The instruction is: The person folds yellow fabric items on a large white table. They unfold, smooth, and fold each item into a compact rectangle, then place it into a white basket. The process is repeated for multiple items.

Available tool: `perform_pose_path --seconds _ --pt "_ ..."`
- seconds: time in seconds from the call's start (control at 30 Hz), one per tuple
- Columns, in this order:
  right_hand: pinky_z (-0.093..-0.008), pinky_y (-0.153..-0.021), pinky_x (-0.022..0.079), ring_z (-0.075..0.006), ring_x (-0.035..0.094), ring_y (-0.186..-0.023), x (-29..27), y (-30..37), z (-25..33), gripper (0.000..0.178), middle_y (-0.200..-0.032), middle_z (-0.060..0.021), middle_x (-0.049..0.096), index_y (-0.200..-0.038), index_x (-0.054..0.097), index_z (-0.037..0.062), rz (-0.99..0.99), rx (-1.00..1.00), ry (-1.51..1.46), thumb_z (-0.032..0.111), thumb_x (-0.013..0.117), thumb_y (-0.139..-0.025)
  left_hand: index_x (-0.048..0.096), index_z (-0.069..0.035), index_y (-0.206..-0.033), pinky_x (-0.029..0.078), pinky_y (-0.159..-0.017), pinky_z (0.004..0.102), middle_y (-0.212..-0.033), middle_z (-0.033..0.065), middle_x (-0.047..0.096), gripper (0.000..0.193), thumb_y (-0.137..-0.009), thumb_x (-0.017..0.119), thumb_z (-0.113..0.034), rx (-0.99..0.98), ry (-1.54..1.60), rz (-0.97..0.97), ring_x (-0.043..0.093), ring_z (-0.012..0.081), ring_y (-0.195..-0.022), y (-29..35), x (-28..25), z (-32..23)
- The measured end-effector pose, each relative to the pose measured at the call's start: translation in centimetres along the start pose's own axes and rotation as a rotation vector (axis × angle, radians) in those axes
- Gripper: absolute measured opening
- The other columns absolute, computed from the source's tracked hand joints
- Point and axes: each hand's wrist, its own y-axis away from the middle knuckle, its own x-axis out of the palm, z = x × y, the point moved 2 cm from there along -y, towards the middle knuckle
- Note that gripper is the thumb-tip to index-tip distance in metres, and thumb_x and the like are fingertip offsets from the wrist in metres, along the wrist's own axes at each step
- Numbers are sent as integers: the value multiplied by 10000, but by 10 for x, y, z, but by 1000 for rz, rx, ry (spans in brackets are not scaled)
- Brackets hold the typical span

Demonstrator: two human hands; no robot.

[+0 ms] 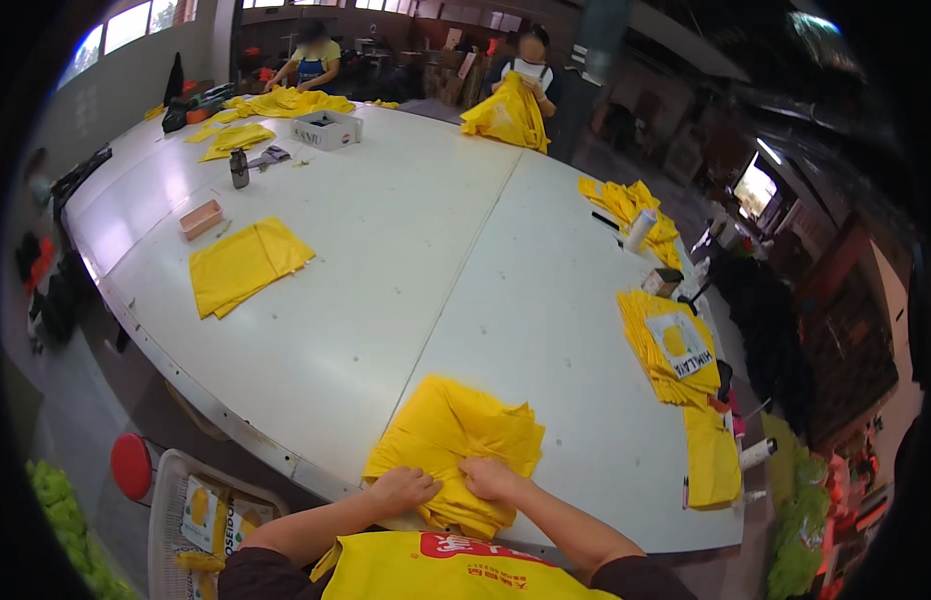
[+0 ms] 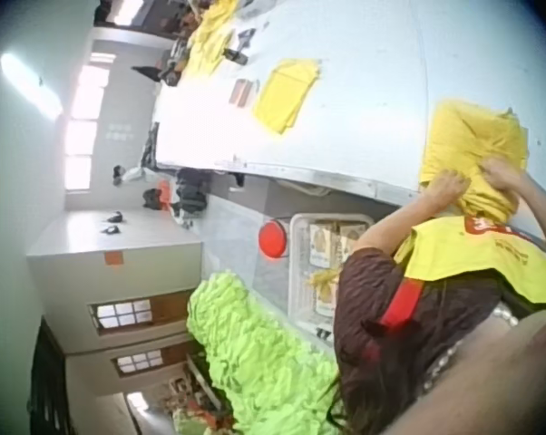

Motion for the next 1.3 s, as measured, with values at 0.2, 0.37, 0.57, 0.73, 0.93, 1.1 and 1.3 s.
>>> perform_pose_path --seconds 0.2,0.37,0.57,0.73,0.93,1.1,1.3 --pt "-382 -817 481 -321 599 -943 -135 -58 21 583 -1040 -139 634 -1114 603 70 -209 166 -162 502 646 -725 539 -99 -1175 446 -682 298 -857 12 564 383 -804 510 -189 -10 57 -46 554 175 -811 24 -4 7" --pt "-366 -902 457 -251 563 -1088 -100 -110 -48 707 -1218 -119 579 -1211 561 55 349 529 -378 557 674 -726 539 -89 -1135 431 -735 298 -914 27 559 359 -797 539 -210 30 111 -61 539 177 -880 27 -11 17" --pt "-332 -852 487 -193 610 -977 -96 -86 -20 702 -1156 -82 615 -1237 541 59 785 662 -1084 587 612 -779 598 -91 -995 407 -876 323 -1147 85 566 286 -774 597 -273 182 7 -107 497 214 -1121 17 -40 39" --pt "-348 -891 443 -243 617 -948 -104 -67 39 724 -1113 -123 630 -1258 501 42 499 237 -891 565 609 -770 634 -92 -948 415 -920 396 -1139 150 591 263 -751 602 -264 -344 550 565 538 281 -1101 -31 -35 63" --pt "-416 -869 391 -316 560 -1036 -84 -50 103 896 -1197 -136 550 -1298 455 175 280 240 242 609 715 -559 642 -114 -1017 456 -854 352 -990 138 647 334 -699 632 -216 -181 722 -15 591 315 -971 -41 4 80" --pt "-424 -855 432 -303 577 -1017 -93 -38 85 747 -1183 -138 556 -1247 492 141 294 291 15 418 727 -595 635 -86 -1052 475 -806 375 -959 134 658 294 -797 591 -225 -65 1190 69 616 299 -898 -16 -23 100" --pt "-353 -823 486 -269 607 -942 -95 13 -45 569 -1087 -123 608 -1210 490 -13 -83 726 -897 31 662 -670 628 -112 -1019 487 -764 424 -969 116 654 237 -845 529 -237 -1051 586 -413 616 299 -886 85 -12 343"
